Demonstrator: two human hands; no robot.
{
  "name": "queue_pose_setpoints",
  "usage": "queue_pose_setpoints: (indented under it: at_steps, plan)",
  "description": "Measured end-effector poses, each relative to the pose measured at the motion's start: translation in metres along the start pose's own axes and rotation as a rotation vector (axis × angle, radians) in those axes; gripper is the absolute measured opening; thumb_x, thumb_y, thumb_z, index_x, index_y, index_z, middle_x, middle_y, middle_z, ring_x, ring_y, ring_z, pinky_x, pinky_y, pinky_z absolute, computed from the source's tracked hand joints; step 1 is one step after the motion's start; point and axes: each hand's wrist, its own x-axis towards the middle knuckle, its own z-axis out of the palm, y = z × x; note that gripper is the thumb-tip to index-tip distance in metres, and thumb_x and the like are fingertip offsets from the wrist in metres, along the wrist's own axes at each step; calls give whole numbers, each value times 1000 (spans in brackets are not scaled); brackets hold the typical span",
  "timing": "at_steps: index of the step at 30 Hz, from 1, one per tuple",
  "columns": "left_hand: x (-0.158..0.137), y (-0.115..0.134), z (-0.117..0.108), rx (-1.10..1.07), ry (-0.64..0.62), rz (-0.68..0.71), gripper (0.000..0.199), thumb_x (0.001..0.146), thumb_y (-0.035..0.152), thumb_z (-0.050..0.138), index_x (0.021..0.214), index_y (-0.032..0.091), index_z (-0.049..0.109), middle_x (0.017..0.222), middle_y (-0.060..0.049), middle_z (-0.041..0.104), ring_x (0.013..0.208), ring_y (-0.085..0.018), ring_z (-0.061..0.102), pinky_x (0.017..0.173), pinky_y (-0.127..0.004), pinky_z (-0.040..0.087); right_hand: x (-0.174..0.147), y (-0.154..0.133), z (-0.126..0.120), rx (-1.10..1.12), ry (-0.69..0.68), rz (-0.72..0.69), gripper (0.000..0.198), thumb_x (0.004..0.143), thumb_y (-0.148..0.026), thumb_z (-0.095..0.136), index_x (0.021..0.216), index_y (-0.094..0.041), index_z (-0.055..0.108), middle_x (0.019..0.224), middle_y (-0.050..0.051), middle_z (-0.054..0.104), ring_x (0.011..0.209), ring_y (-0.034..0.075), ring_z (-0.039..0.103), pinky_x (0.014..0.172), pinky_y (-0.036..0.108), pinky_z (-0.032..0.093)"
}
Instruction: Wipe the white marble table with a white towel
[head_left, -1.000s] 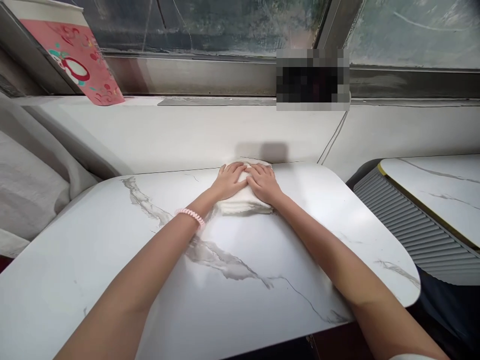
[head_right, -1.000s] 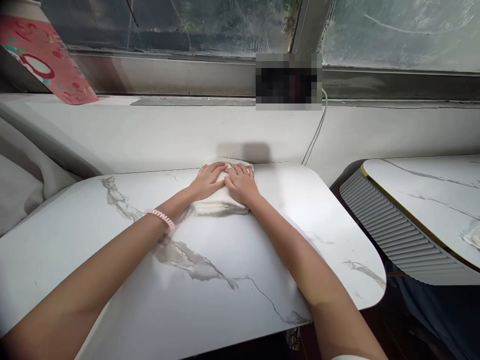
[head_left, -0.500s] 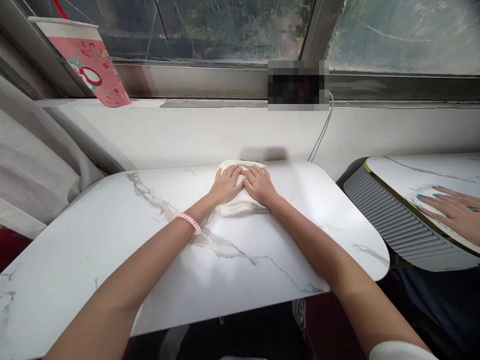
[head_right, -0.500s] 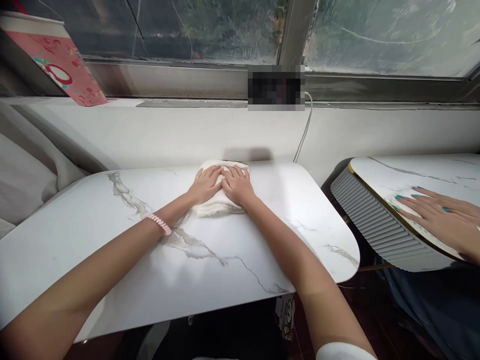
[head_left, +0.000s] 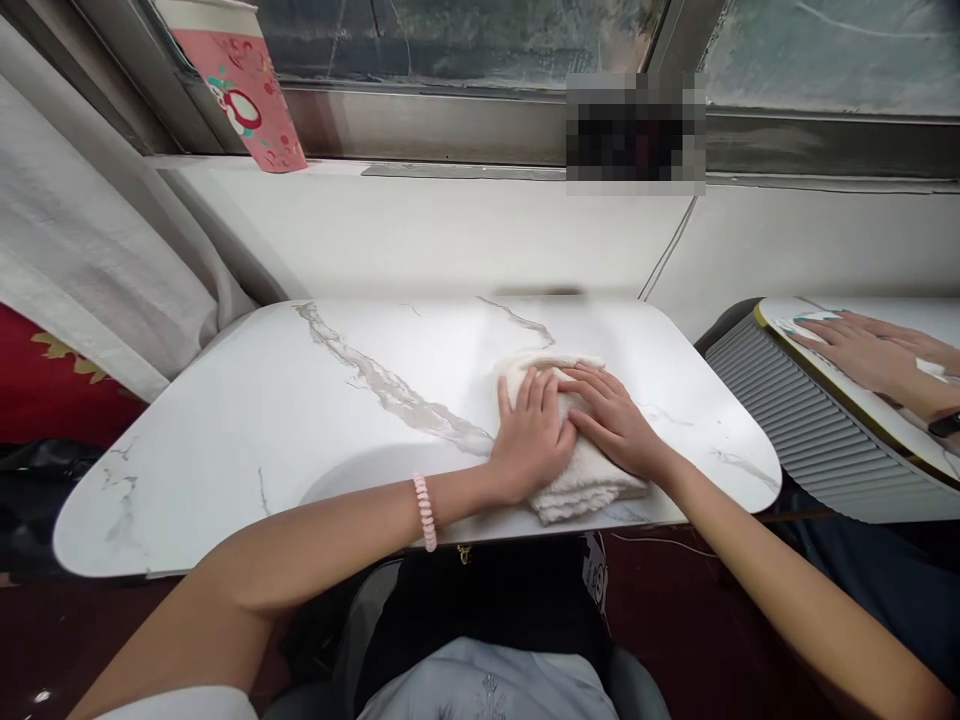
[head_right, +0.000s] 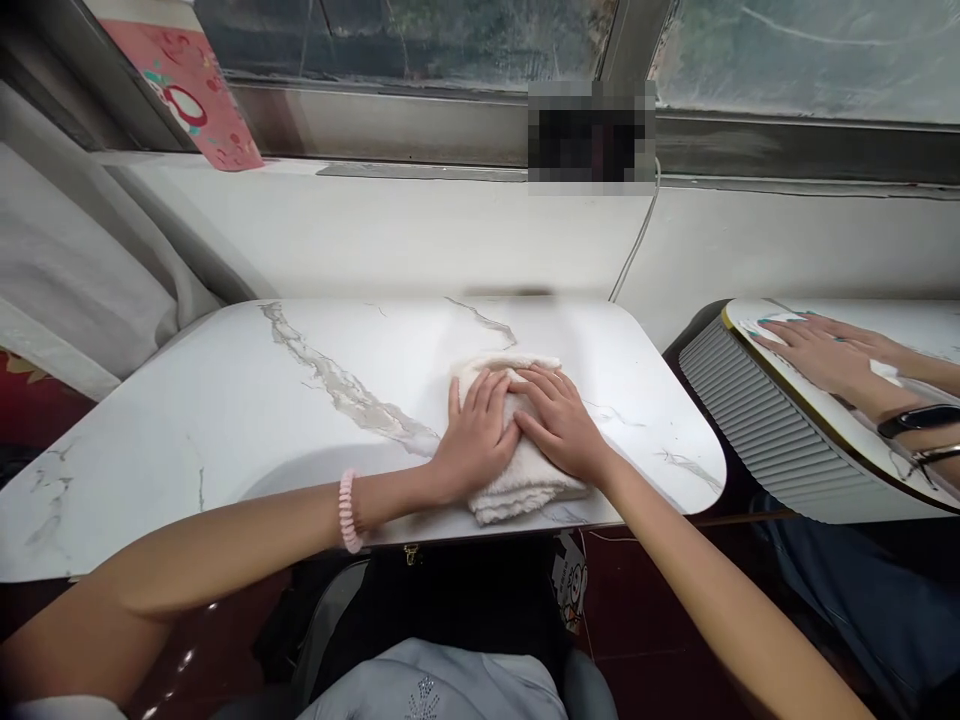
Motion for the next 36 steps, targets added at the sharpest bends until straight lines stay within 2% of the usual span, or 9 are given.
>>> queue_pose_setpoints:
  at_steps: [5, 8, 11, 15, 19, 23, 26, 31, 36]
  plan:
    - [10, 23, 10, -29, -30, 25, 55, 98, 35, 30, 147, 9, 32, 161, -15, 21, 151, -28, 9, 120, -60, 2, -19, 22, -11, 42, 94, 12, 33, 97, -39, 42, 125, -28, 56, 137, 7, 56, 135, 28, 44, 113, 52, 32]
    - [36, 30, 16, -31, -38, 20, 54, 98, 35, 32, 145, 9, 35, 162, -15, 17, 151, -28, 7, 120, -59, 3, -10, 46, -14, 33, 131, 56, 31, 95, -38, 44, 119, -27, 59, 133, 7, 59, 131, 30, 48, 110, 53, 36]
    - [69, 31, 21, -20, -9, -2, 52, 97, 35, 33, 143, 12, 38, 161, -14, 21, 150, -27, 11, 121, -57, 6, 13, 74, -15, 6, 172, 79, 31, 92, -37, 44, 114, -25, 62, 127, 8, 63, 125, 32, 52, 107, 54, 38]
    - [113, 20, 27, 4, 45, -50, 49, 97, 35, 33, 141, 14, 42, 156, -13, 33, 148, -25, 20, 122, -53, 8, 52, 110, -12, -21, 183, 89, 31, 90, -37, 41, 109, -26, 64, 119, 8, 67, 119, 31, 56, 104, 51, 41]
    - [151, -2, 26, -3, 63, -42, 48, 98, 36, 32, 140, 18, 45, 151, -10, 42, 146, -23, 26, 122, -50, 10, 91, 138, -7, -20, 194, 107, 29, 89, -35, 43, 105, -25, 65, 117, 7, 69, 117, 31, 57, 104, 49, 41]
    - [185, -23, 27, -5, 94, -33, 46, 98, 36, 32, 138, 20, 47, 149, -9, 44, 143, -23, 31, 121, -50, 11, 125, 157, -3, 104, 234, 154, 27, 81, -30, 50, 100, -23, 68, 113, 6, 70, 113, 30, 59, 102, 48, 43]
    - [206, -29, 32, 26, 120, -50, 45, 97, 36, 32, 136, 21, 49, 146, -9, 48, 141, -24, 34, 121, -52, 12, 142, 168, -2, 211, 269, 233, 27, 76, -25, 53, 97, -23, 71, 107, 3, 72, 109, 29, 61, 101, 47, 45]
    - [218, -21, 39, 97, 152, -99, 45, 97, 33, 29, 134, 20, 52, 144, -11, 50, 140, -25, 35, 120, -53, 14, 151, 183, -4, 333, 284, 277, 26, 74, -24, 56, 93, -23, 73, 104, 1, 73, 109, 27, 62, 103, 44, 44]
    - [207, -8, 40, 123, 163, -154, 48, 98, 30, 24, 138, 20, 49, 149, -10, 45, 143, -23, 32, 120, -51, 15, 144, 188, -4, 354, 261, 252, 24, 80, -34, 58, 94, -22, 74, 110, 3, 72, 113, 27, 61, 105, 44, 43]
